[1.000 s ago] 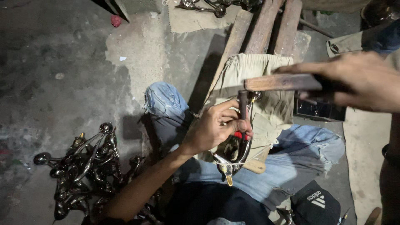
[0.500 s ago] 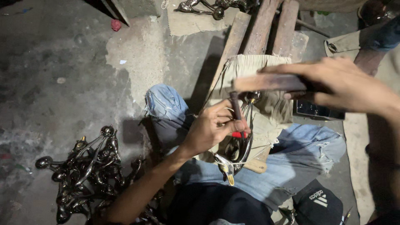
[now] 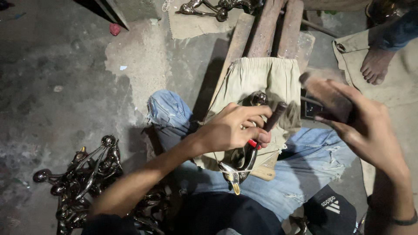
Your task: The person sits on the floor holding a punch against the neck of a polished cast metal figurine and repeatedly strikes it with a wooden mallet to shape it. They reposition the figurine and the punch several times and continue hammering different spots on the piece.
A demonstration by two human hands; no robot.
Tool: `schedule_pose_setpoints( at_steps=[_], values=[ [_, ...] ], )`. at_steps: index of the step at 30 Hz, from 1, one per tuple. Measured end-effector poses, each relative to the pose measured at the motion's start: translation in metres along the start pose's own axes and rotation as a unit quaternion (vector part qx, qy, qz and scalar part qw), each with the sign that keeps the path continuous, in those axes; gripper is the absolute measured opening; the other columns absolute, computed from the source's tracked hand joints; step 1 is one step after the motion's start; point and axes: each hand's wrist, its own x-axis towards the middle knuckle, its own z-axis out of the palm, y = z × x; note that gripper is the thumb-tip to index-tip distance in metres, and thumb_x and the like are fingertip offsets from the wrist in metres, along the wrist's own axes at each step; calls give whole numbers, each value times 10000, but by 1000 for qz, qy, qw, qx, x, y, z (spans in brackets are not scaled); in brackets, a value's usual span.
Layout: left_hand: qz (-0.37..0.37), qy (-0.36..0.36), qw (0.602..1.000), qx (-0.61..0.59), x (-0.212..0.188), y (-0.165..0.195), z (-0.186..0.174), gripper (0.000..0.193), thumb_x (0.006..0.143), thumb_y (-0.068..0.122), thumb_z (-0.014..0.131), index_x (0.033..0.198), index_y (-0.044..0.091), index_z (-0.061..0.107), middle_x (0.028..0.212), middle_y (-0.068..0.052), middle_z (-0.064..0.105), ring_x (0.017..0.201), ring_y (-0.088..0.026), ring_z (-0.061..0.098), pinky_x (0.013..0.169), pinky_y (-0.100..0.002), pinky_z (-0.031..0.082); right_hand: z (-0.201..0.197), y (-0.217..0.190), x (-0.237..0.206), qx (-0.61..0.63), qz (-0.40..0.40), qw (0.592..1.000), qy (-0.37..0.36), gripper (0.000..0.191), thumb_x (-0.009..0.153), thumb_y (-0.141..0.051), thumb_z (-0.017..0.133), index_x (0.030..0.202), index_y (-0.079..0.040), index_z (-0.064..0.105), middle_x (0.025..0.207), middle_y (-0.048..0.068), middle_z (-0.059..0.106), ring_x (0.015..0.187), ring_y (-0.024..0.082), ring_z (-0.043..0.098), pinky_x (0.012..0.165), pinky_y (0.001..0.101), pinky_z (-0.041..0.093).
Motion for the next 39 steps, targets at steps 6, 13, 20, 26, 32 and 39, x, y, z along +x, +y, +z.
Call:
schedule_pose_setpoints(
  at_steps=[6,13,20,26,32,39],
  values=[
    [-14,-2,999,34,2,14,1,308,925,30,600,1221,-41,643,872,-157,799,783,-176,794,736,-315,629,-1,5,-10,42,44,997,53,670,810,26,807,1423,-7,538,946,185,662,780,222,642,716,354,538],
    [24,-41,997,57,11,-2,4,477,901,-35,542,1378,-31,560,1012,-184,779,864,-190,806,765,-310,657,14,4,-26,-13,-60,997,36,746,659,71,769,1373,1,565,1251,179,702,1063,256,650,961,397,528],
    [121,-135,975,132,19,-8,-1,399,920,-34,579,1313,-22,645,1039,-153,806,916,-213,788,806,-321,608,22,-25,-50,-163,-102,975,110,834,521,103,746,1328,-11,571,1165,212,712,1032,333,591,972,438,484],
    [54,-229,968,87,21,-6,-3,413,944,-67,520,1341,-21,622,938,-134,802,826,-206,774,743,-323,601,23,-54,-59,-233,-127,952,154,766,453,97,732,1210,18,641,841,152,588,946,388,597,866,491,486],
    [140,-216,963,85,24,-19,-2,408,982,-12,563,1390,2,574,1034,-108,809,904,-153,798,802,-270,630,21,-16,-80,-106,-71,977,171,334,683,96,686,957,-96,699,896,81,697,961,220,673,969,446,542],
    [154,-182,968,77,19,-36,2,414,947,-3,642,1360,20,619,1069,-110,794,873,-170,794,762,-294,637,20,-8,-81,65,-67,967,236,549,709,-25,694,1248,-67,602,1092,72,658,1080,193,636,954,406,548]
  ],
)
